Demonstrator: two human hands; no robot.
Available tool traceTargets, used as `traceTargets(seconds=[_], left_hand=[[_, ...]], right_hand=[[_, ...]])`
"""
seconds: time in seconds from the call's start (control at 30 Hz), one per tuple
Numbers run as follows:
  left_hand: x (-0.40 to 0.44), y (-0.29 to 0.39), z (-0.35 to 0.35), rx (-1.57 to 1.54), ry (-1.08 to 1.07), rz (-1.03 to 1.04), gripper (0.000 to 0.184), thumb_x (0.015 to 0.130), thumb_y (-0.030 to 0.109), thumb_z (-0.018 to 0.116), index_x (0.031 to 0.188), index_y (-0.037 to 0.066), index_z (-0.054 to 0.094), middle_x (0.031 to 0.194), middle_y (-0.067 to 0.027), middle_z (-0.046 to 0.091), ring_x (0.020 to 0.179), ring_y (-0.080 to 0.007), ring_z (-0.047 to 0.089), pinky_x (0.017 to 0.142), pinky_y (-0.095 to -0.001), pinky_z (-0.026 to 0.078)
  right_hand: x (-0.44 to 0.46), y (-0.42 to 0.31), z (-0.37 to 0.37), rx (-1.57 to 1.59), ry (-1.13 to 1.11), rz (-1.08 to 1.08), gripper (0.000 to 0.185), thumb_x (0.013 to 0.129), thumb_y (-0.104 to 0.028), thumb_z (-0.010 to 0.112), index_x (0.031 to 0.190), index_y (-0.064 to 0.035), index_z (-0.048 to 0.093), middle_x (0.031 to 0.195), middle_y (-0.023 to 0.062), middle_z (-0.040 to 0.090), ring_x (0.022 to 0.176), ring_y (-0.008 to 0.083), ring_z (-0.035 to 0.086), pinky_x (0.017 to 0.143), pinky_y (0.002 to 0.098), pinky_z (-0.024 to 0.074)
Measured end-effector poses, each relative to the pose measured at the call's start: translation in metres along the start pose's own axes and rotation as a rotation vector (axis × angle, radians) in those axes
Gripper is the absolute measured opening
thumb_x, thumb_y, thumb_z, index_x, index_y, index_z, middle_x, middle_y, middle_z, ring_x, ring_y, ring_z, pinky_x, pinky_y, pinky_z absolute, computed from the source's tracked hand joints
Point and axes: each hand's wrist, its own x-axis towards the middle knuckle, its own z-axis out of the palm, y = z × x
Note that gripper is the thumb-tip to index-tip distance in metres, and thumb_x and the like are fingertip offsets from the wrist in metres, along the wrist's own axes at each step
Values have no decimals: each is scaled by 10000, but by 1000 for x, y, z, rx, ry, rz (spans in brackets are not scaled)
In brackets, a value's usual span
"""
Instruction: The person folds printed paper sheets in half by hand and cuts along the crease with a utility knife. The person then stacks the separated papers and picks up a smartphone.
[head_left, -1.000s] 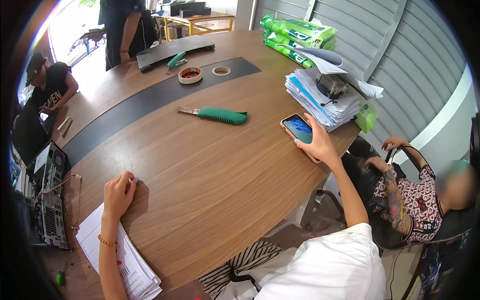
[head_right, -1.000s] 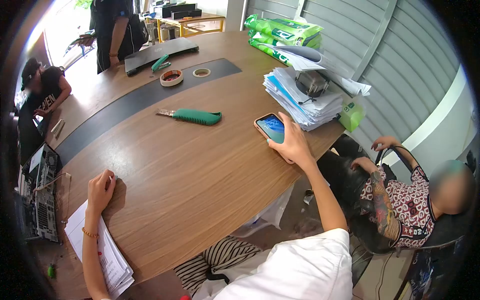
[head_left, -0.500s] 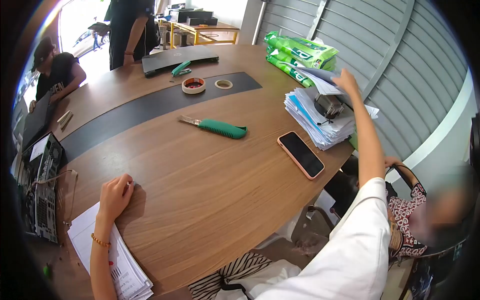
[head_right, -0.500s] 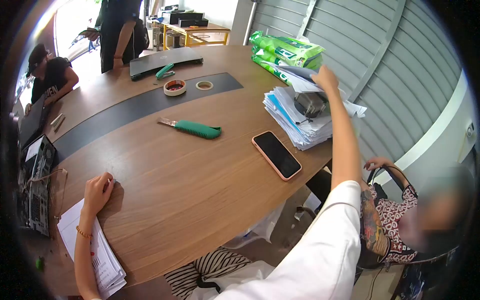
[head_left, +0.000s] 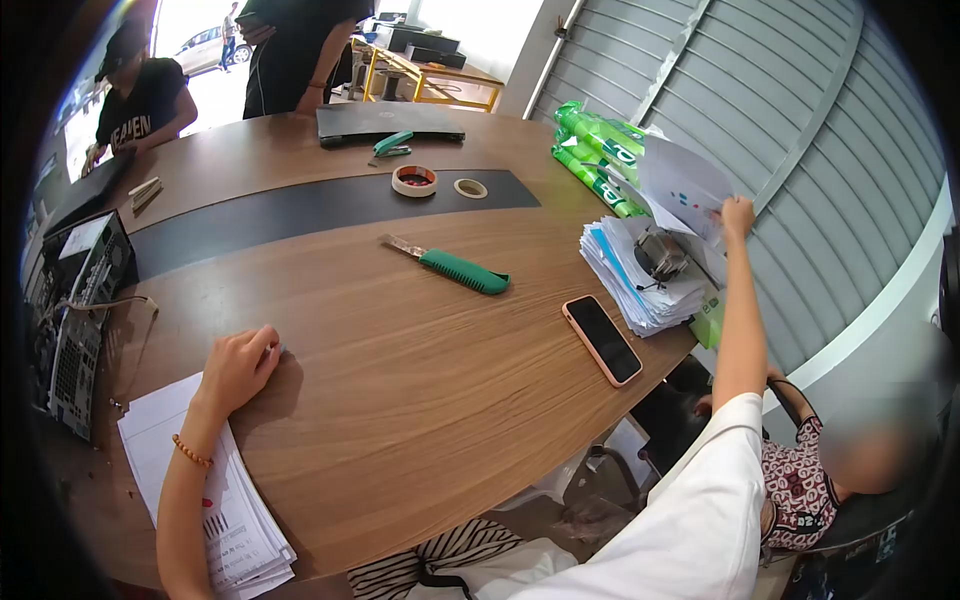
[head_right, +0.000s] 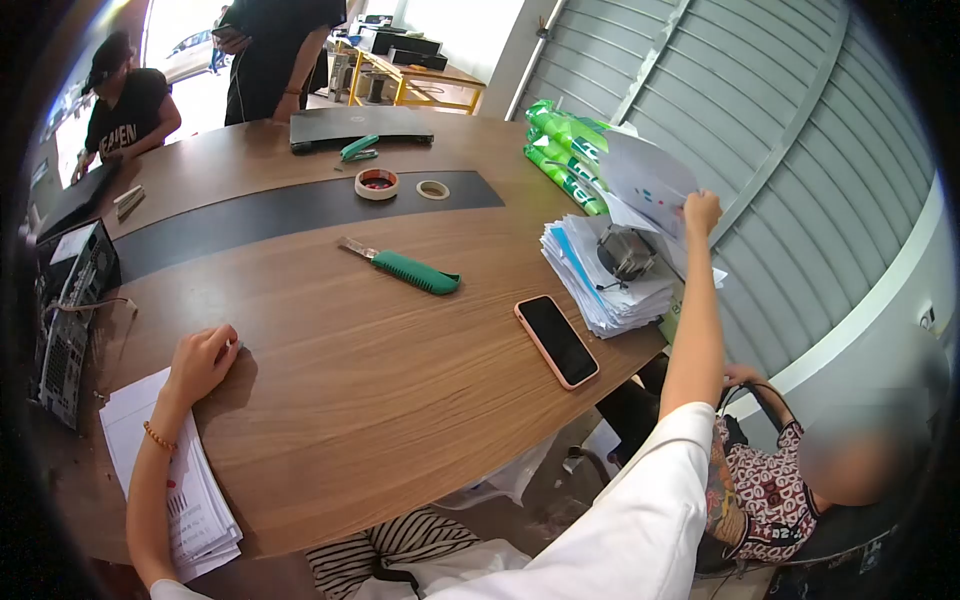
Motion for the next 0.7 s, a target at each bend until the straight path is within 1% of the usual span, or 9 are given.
traceTargets(seconds=[0.03, 0.07, 0.13, 0.23, 0.37, 0.47, 0.57, 0.63, 0.7], left_hand=[[0, -1, 1, 1, 6, 10, 67, 787, 65, 574, 780, 42, 511, 647, -120, 579, 575, -295, 562, 521, -376, 433], [-1, -1, 1, 2, 13, 20, 69, 788, 67, 573, 778, 41, 510, 645, -121, 577, 571, -297, 559, 521, -376, 433], [-1, -2, 2, -8, 20, 21, 72, 789, 69, 572, 776, 41, 506, 642, -119, 576, 566, -298, 556, 519, -375, 431], [-1, -1, 1, -11, 26, 34, 80, 792, 72, 570, 772, 41, 499, 636, -115, 574, 557, -298, 550, 513, -374, 426], [0, -1, 0, -10, 19, 51, 86, 797, 75, 567, 770, 44, 491, 629, -112, 572, 550, -299, 546, 505, -375, 419], [0, -3, 2, 5, 24, 55, 89, 802, 80, 565, 769, 44, 490, 630, -113, 572, 551, -303, 543, 508, -377, 420], [0, 0, -1, -24, -8, 12, 81, 798, 84, 567, 783, 39, 501, 658, -124, 571, 594, -315, 553, 550, -389, 432], [1, 0, -1, -7, -10, 14, 84, 801, 89, 567, 782, 40, 501, 659, -122, 574, 591, -312, 554, 548, -389, 433], [0, 1, -1, 17, -20, 4, 87, 805, 95, 567, 782, 41, 502, 661, -120, 577, 588, -308, 555, 545, -390, 435]], right_hand=[[8, -4, -7, 234, -63, 111, 225, 764, -53, 479, 835, 146, 558, 839, 266, 609, 716, 394, 654, 612, 422, 573], [8, -17, -17, 232, -65, 102, 225, 764, -53, 479, 835, 146, 558, 839, 266, 609, 716, 394, 654, 612, 422, 573], [3, -43, -40, 664, -75, 196, 250, 782, -43, 476, 792, 207, 478, 787, 264, 568, 625, 395, 644, 547, 382, 597], [12, -49, -53, 884, -62, 172, 312, 813, -54, 460, 867, 251, 425, 872, 321, 544, 657, 430, 636, 615, 393, 609], [11, -75, -79, 1018, -32, 233, 319, 824, -31, 430, 951, 259, 381, 966, 337, 513, 709, 454, 630, 660, 405, 610], [-8, -102, -93, 1088, -58, 136, 335, 814, -18, 414, 966, 280, 391, 1007, 336, 508, 729, 440, 636, 674, 395, 610], [-29, -132, -100, 1133, -104, 53, 331, 820, -26, 402, 977, 265, 414, 1055, 318, 502, 822, 436, 626, 737, 400, 601], [-39, -144, -98, 1182, -164, -116, 331, 838, -39, 390, 994, 249, 439, 1071, 292, 511, 919, 420, 602, 786, 403, 586], [-59, -172, -102, 1217, -186, -70, 319, 853, -37, 375, 1001, 231, 467, 1081, 282, 518, 965, 406, 584, 836, 409, 565]])
